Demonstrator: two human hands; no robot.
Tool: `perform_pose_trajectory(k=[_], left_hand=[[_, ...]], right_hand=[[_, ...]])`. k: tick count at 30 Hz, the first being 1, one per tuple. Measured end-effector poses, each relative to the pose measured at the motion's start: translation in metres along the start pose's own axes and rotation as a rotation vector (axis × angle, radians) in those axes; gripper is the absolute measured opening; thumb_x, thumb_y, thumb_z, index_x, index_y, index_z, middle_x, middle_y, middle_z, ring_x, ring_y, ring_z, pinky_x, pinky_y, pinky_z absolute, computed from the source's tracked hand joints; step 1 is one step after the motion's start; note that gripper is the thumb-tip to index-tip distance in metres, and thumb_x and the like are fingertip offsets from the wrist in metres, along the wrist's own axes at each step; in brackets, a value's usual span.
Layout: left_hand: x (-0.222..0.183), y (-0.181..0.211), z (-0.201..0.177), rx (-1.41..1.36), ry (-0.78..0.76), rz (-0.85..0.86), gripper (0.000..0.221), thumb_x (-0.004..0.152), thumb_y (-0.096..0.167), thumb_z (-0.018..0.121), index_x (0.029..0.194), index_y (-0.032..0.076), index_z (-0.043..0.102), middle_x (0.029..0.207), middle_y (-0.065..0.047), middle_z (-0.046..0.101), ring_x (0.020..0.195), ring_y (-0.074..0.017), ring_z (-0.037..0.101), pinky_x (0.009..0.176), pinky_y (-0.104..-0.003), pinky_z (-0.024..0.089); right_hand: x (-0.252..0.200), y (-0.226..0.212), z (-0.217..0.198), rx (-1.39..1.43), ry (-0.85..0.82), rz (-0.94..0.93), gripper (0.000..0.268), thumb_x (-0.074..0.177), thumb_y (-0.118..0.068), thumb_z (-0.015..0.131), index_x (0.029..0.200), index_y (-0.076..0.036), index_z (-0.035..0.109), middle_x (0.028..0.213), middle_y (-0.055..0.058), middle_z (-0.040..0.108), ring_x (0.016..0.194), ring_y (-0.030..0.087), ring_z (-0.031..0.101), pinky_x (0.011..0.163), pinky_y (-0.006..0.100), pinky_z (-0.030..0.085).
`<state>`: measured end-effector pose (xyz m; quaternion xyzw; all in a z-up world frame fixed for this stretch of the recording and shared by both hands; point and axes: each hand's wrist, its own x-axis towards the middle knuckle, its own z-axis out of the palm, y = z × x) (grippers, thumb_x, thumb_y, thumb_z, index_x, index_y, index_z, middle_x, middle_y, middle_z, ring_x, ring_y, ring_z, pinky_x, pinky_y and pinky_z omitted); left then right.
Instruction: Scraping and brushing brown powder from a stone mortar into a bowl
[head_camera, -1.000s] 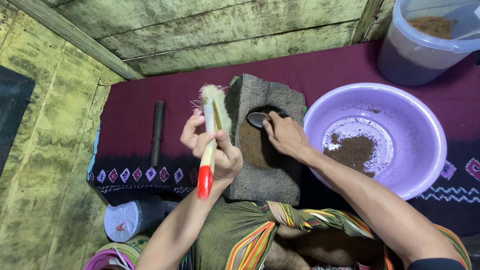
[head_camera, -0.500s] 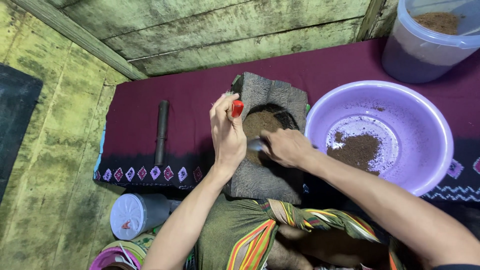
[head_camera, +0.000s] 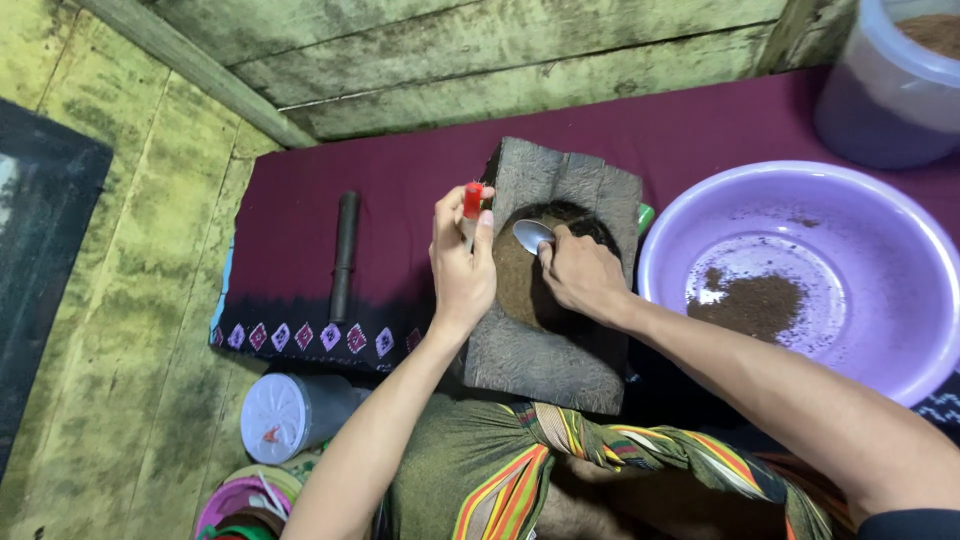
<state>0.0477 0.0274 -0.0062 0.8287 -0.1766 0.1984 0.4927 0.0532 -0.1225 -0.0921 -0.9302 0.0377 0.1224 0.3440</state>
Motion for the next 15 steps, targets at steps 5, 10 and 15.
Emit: perform_pose_trajectory(k=[5,10,15], left_hand=[[0.006,-0.021,-0.012,-0.077,-0.006,-0.033,0.021,0.105,0.017,0.057,0.125,0.011,0.056,0.119,-0.011,0.070,0.118,-0.0322,0.064,0.099,-0.049,0.052],[0.008,-0.029,-0.009,-0.093,-0.057,-0.031,0.024,0.104,0.015,0.059,0.128,0.010,0.057,0.117,-0.009,0.070,0.118,-0.0323,0.064,0.099,-0.047,0.054],[0.007,-0.041,-0.010,-0.043,-0.098,-0.016,0.027,0.102,0.016,0.062,0.129,0.012,0.058,0.123,-0.009,0.066,0.122,-0.0318,0.058,0.104,-0.047,0.049]], right_hand=[[-0.007,-0.022,0.001,-0.084,-0.069,-0.051,0.044,0.101,-0.046,0.037,0.120,-0.014,0.061,0.091,0.027,0.074,0.093,0.050,0.074,0.082,0.062,0.057],[-0.021,-0.019,-0.018,-0.247,-0.173,-0.277,0.041,0.098,-0.040,0.039,0.114,-0.012,0.065,0.087,0.027,0.075,0.091,0.049,0.075,0.082,0.060,0.058],[-0.032,-0.017,-0.044,-0.459,-0.190,-0.347,0.037,0.095,-0.035,0.048,0.105,-0.008,0.072,0.086,0.024,0.077,0.089,0.044,0.077,0.078,0.055,0.060]])
